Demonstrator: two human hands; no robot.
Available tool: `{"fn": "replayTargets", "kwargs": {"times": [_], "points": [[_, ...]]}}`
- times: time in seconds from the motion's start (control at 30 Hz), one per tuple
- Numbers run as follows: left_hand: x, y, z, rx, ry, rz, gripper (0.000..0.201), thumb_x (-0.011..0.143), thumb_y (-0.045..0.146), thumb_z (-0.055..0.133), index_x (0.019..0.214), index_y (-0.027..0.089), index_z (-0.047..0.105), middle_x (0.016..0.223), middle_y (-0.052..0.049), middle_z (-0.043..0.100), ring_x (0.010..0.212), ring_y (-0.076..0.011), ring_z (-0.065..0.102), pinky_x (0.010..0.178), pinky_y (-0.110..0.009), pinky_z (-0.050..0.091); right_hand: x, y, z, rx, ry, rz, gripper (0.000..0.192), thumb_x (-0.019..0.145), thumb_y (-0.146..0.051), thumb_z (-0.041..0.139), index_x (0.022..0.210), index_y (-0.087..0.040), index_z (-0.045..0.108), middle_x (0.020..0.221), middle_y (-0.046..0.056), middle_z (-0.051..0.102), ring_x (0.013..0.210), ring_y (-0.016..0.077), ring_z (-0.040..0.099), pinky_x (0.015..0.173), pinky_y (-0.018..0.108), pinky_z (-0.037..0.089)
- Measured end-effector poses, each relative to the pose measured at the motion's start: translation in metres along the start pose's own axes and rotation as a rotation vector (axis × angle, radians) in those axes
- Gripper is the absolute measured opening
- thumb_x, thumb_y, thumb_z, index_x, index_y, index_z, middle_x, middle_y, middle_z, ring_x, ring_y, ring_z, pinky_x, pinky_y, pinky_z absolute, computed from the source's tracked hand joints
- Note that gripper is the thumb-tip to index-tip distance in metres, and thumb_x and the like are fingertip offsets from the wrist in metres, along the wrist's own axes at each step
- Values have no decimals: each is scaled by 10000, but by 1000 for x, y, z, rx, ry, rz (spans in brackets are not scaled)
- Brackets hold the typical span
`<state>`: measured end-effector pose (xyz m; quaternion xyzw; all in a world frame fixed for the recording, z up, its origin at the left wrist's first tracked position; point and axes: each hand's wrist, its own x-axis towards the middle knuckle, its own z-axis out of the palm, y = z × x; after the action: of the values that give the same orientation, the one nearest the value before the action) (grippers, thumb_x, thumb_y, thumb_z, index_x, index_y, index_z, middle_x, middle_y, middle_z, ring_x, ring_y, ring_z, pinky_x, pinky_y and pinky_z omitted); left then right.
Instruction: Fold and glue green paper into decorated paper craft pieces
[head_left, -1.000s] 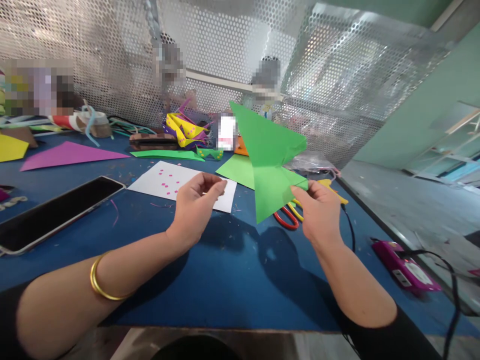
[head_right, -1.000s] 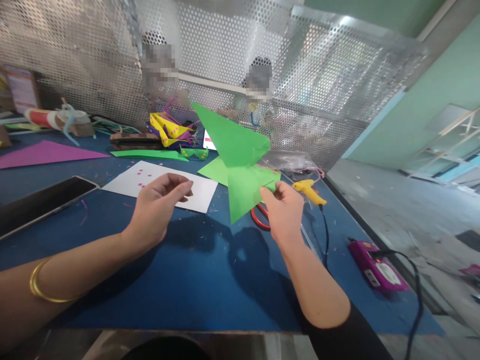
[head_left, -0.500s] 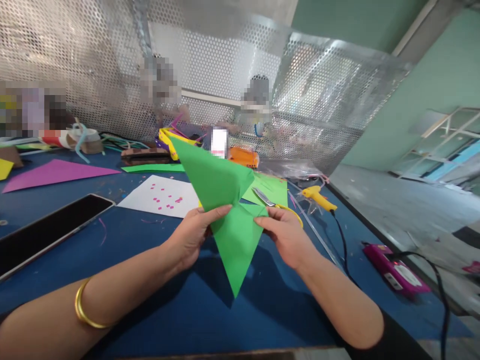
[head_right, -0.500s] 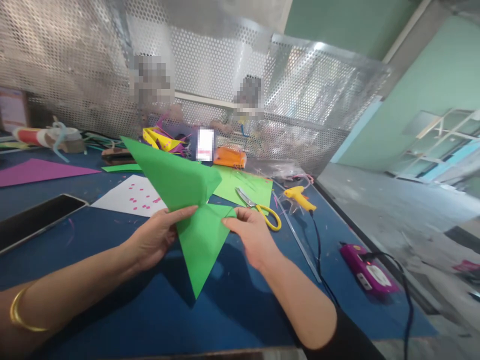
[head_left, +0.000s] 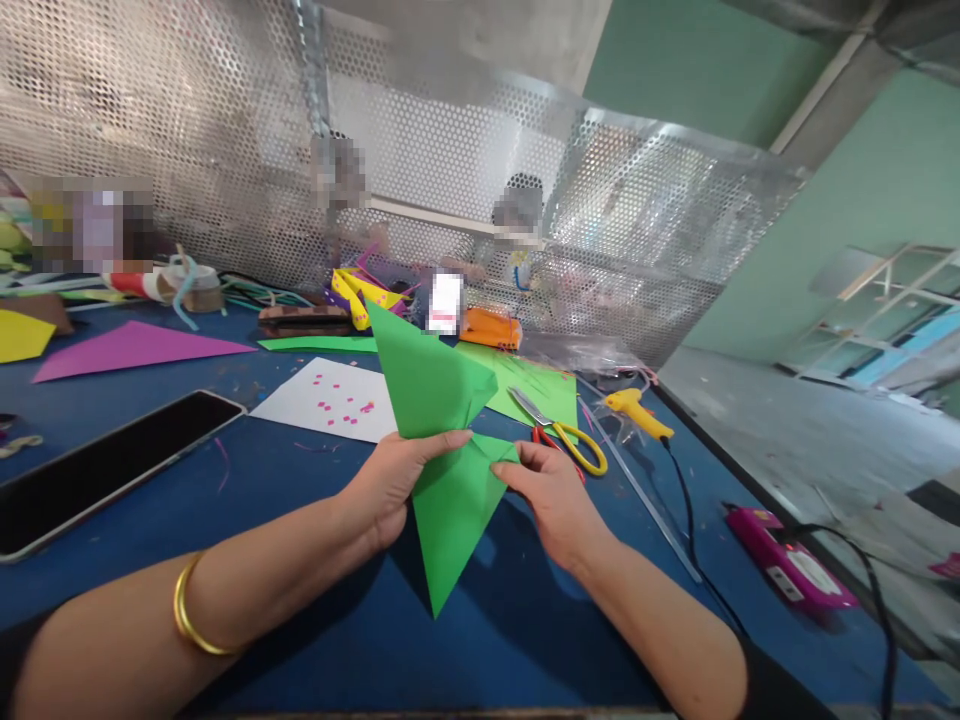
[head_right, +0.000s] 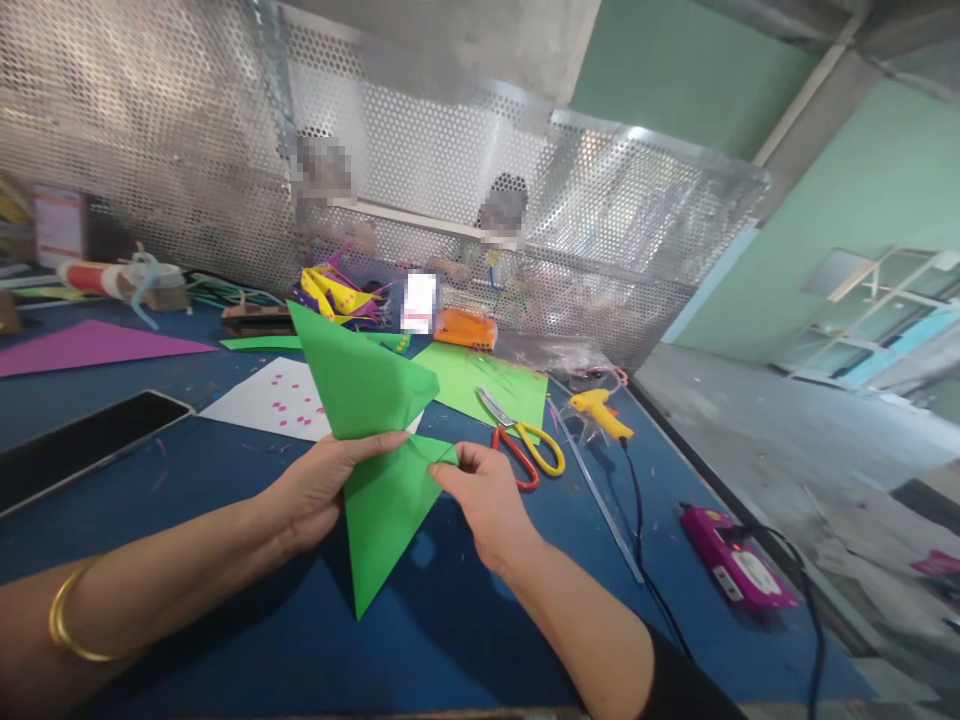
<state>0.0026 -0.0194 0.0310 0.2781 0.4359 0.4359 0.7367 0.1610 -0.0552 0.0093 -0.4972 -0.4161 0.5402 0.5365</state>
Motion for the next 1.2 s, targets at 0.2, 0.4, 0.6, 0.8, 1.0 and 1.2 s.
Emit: {"fn": "replayTargets", "kwargs": {"times": [0.2,0.4,0.6,0.8,1.0,1.2], "points": [[2,1,-1,-2,10,-49,281,613,125,831,878,122,739,696,-91,762,556,-236,697,545,-359,610,-2,1,2,-12,8,-9,206,570,-296,800,600,-202,620,614,-22,596,637,141,497,675,294,395],[4,0,1,-5,35,-43,264,605,105,809,859,100,737,680,-106,755,556,-253,695,554,-382,609,-3,2,1,25,-40,39,216,575,-333,827,647,-197,675,658,-6,651,662,153,546,721,309,431],[2,0,2,-12,74,47,325,563,84,825,876,123,745,713,-72,768,573,-232,697,561,-355,606,-2,0,-2,45,-89,30,258,631,-433,825,690,-205,720,700,5,684,666,152,575,728,316,464],[0,-1,4,38,63,28,278,536,94,842,798,111,752,674,-83,757,565,-235,688,539,-348,590,-3,-2,-2,-5,-49,30,340,634,-496,831,646,-192,681,634,-17,619,637,128,522,657,286,409],[0,-5,3,114,30,-53,246,504,103,839,733,101,750,644,-106,747,529,-232,675,540,-346,575,-2,2,-1,-178,-1,-18,373,604,-490,826,542,-192,611,544,-44,472,589,107,359,590,287,279],[3,-6,0,153,1,-92,262,496,132,835,744,111,754,675,-103,759,557,-233,687,568,-344,582,-2,4,-4,-281,-6,-38,355,643,-486,780,561,-194,596,552,-51,434,592,105,313,578,288,237]]}}
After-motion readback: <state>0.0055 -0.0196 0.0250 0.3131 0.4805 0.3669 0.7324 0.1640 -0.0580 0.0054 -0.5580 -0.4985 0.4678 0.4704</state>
